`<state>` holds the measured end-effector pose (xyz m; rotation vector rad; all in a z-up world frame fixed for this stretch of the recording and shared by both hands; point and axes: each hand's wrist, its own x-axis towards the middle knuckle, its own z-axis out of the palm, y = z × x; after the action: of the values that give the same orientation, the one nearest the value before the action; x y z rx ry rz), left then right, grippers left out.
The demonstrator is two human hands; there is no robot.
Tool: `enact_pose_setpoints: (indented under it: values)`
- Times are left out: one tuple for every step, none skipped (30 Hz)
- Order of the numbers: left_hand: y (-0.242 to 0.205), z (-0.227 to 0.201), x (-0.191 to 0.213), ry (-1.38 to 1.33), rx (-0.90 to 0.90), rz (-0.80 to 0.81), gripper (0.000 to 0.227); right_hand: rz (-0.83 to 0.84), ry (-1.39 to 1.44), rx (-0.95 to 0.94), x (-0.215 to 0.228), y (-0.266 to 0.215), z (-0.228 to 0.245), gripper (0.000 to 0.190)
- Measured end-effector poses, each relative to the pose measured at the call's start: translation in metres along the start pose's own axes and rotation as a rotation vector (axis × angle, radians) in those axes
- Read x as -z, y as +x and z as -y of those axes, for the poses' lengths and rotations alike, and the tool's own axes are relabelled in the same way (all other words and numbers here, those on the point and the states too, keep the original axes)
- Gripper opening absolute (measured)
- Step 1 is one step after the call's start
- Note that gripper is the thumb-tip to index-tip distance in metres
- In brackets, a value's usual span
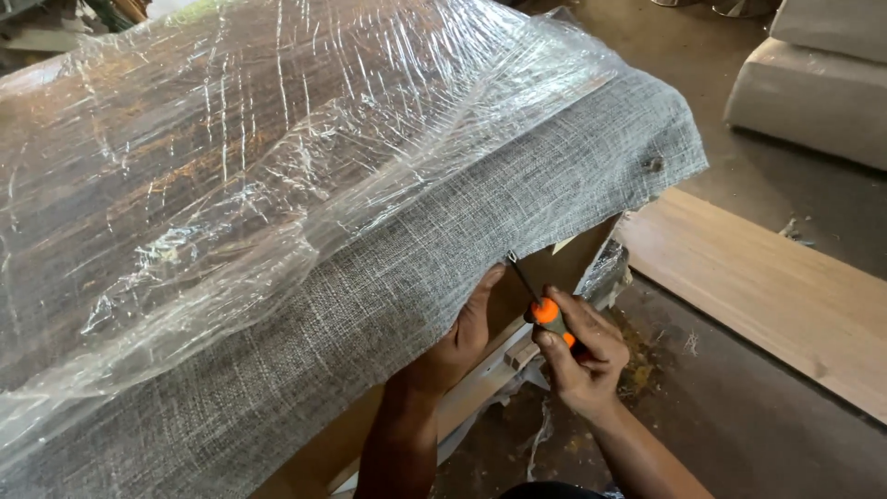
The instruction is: Using a screwdriver to pry staples out of a wooden furniture frame to remove the upholstery fabric.
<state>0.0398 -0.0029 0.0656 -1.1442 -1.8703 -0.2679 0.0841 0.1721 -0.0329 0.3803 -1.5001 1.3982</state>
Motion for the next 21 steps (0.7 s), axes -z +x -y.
enact_pose_setpoints:
  values:
    - [0.002, -0.001, 0.002, 0.001, 0.003, -0.001, 0.040, 0.003, 0.000, 0.000, 0.000, -0.001, -0.001, 0.039]
    - [0.004, -0.002, 0.004, -0.016, 0.010, -0.012, 0.039, 0.005, 0.010, -0.006, 0.001, -0.001, -0.001, 0.040]
    - [0.006, -0.002, 0.005, -0.032, 0.014, -0.023, 0.038, 0.004, 0.020, -0.011, 0.001, -0.001, -0.002, 0.040]
    - [0.010, -0.002, 0.009, -0.032, 0.015, -0.024, 0.038, 0.005, 0.020, -0.011, 0.000, -0.002, -0.002, 0.040]
    - [0.014, -0.003, 0.011, -0.155, 0.058, -0.063, 0.035, -0.006, 0.009, 0.002, -0.001, -0.002, -0.001, 0.040]
    - [0.018, -0.004, 0.014, -0.279, 0.101, -0.103, 0.032, -0.016, -0.001, 0.015, -0.001, -0.002, -0.001, 0.040]
    - [0.016, -0.002, 0.012, -0.277, 0.099, -0.106, 0.032, -0.016, 0.000, 0.018, -0.001, -0.003, 0.001, 0.040]
    - [0.014, -0.001, 0.009, -0.122, 0.035, -0.074, 0.036, -0.018, -0.016, 0.000, 0.000, -0.003, 0.003, 0.040]
    - [0.011, 0.000, 0.006, 0.031, -0.029, -0.040, 0.039, -0.021, -0.033, -0.021, 0.001, -0.006, 0.005, 0.040]
    - [0.006, 0.001, 0.003, 0.031, -0.030, -0.040, 0.039, -0.022, -0.033, -0.021, 0.000, -0.005, 0.004, 0.040]
    - [0.001, 0.002, 0.000, 0.203, -0.082, -0.007, 0.042, -0.021, -0.023, -0.021, -0.001, -0.005, 0.003, 0.040]
    - [-0.003, 0.003, -0.003, 0.375, -0.133, 0.025, 0.046, -0.020, -0.013, -0.021, -0.002, -0.005, 0.002, 0.039]
    - [-0.001, 0.001, 0.000, 0.375, -0.136, 0.025, 0.046, -0.022, -0.012, -0.020, -0.002, -0.004, 0.005, 0.039]
    - [0.001, 0.000, 0.003, 0.439, -0.141, 0.049, 0.044, -0.017, -0.027, -0.028, -0.002, -0.002, 0.008, 0.040]
    - [0.003, -0.002, 0.007, 0.504, -0.143, 0.073, 0.042, -0.009, -0.042, -0.035, -0.002, -0.001, 0.011, 0.041]
    - [0.006, -0.003, 0.010, 0.505, -0.144, 0.072, 0.042, -0.010, -0.041, -0.033, -0.003, -0.001, 0.013, 0.041]
    - [0.010, -0.004, 0.013, 0.178, -0.023, 0.022, 0.038, 0.004, -0.014, -0.056, -0.004, 0.000, 0.014, 0.041]
    - [0.014, -0.005, 0.015, -0.150, 0.095, -0.030, 0.035, 0.019, 0.012, -0.079, -0.004, 0.001, 0.015, 0.041]
    - [0.018, -0.006, 0.018, -0.150, 0.092, -0.031, 0.035, 0.017, 0.012, -0.077, -0.002, 0.006, 0.016, 0.041]
    - [0.022, -0.006, 0.020, -0.204, 0.110, -0.062, 0.032, 0.228, 0.442, -0.187, -0.001, 0.010, 0.016, 0.039]
    - [0.026, -0.007, 0.022, -0.258, 0.128, -0.090, 0.029, 0.435, 0.874, -0.301, 0.001, 0.014, 0.016, 0.039]
